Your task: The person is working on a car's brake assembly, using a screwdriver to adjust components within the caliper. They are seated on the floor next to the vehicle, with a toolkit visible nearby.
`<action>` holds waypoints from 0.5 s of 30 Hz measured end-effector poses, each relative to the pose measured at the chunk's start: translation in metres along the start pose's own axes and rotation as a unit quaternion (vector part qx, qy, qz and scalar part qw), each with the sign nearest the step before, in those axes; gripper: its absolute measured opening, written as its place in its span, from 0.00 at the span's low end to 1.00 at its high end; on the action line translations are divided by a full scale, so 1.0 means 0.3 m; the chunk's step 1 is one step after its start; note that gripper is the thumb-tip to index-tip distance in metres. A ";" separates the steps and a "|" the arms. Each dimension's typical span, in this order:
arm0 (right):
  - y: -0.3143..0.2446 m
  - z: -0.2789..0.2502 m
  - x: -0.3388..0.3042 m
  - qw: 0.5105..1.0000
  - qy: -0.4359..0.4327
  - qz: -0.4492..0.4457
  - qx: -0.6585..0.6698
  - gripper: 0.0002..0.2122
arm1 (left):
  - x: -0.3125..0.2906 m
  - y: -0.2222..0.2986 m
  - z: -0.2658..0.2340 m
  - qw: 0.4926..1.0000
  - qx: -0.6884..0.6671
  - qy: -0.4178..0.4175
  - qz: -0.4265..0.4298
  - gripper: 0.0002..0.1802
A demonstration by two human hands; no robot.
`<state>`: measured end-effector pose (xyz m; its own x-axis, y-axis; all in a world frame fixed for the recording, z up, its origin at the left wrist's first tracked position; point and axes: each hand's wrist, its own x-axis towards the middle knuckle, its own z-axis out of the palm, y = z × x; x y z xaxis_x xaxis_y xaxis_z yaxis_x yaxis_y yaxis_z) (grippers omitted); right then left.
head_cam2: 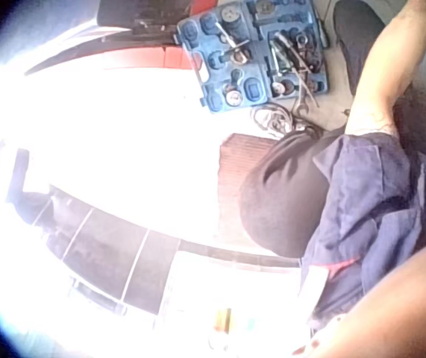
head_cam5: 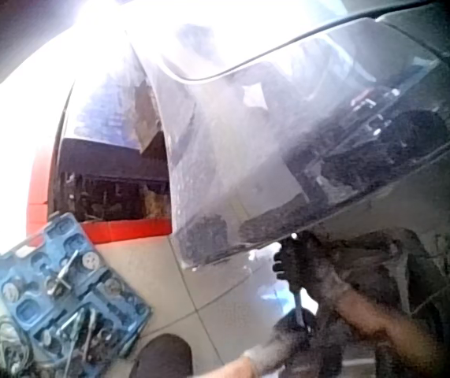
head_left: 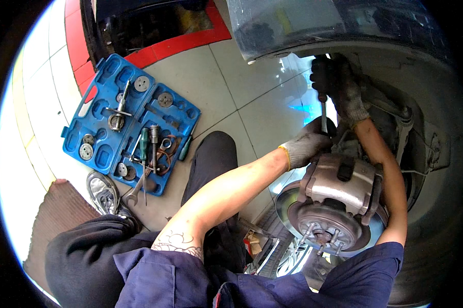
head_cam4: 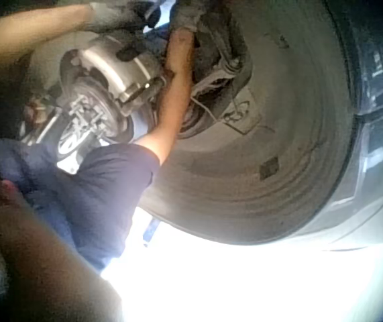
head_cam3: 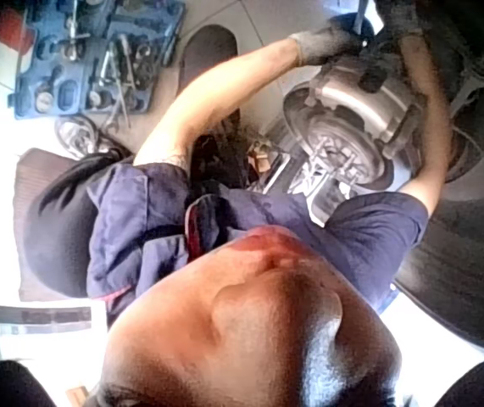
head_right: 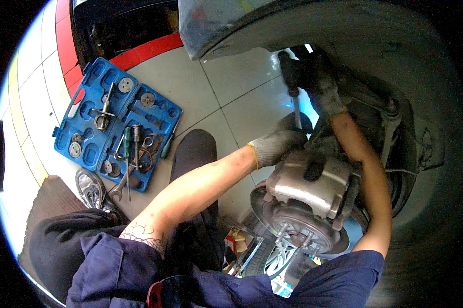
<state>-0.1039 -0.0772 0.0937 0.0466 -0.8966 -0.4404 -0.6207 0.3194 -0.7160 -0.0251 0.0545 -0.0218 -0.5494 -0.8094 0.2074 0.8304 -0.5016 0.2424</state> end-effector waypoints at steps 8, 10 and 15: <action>0.012 0.036 0.028 0.997 -0.004 -0.013 0.074 0.22 | -0.051 -0.115 -0.041 0.962 -0.262 -0.020 -0.075 0.17; 0.014 0.031 0.044 0.997 -0.005 0.006 0.079 0.22 | -0.020 -0.098 -0.048 0.937 -0.337 -0.013 -0.094 0.12; 0.019 -0.004 0.037 0.995 -0.045 0.009 0.090 0.24 | 0.030 0.025 -0.013 0.994 0.112 -0.011 -0.005 0.11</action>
<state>-0.1078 -0.0855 0.0853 0.1124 -0.8620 -0.4943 -0.4715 0.3916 -0.7901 -0.0234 0.0423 -0.0217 -0.5617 -0.7963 0.2244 0.7850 -0.4273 0.4485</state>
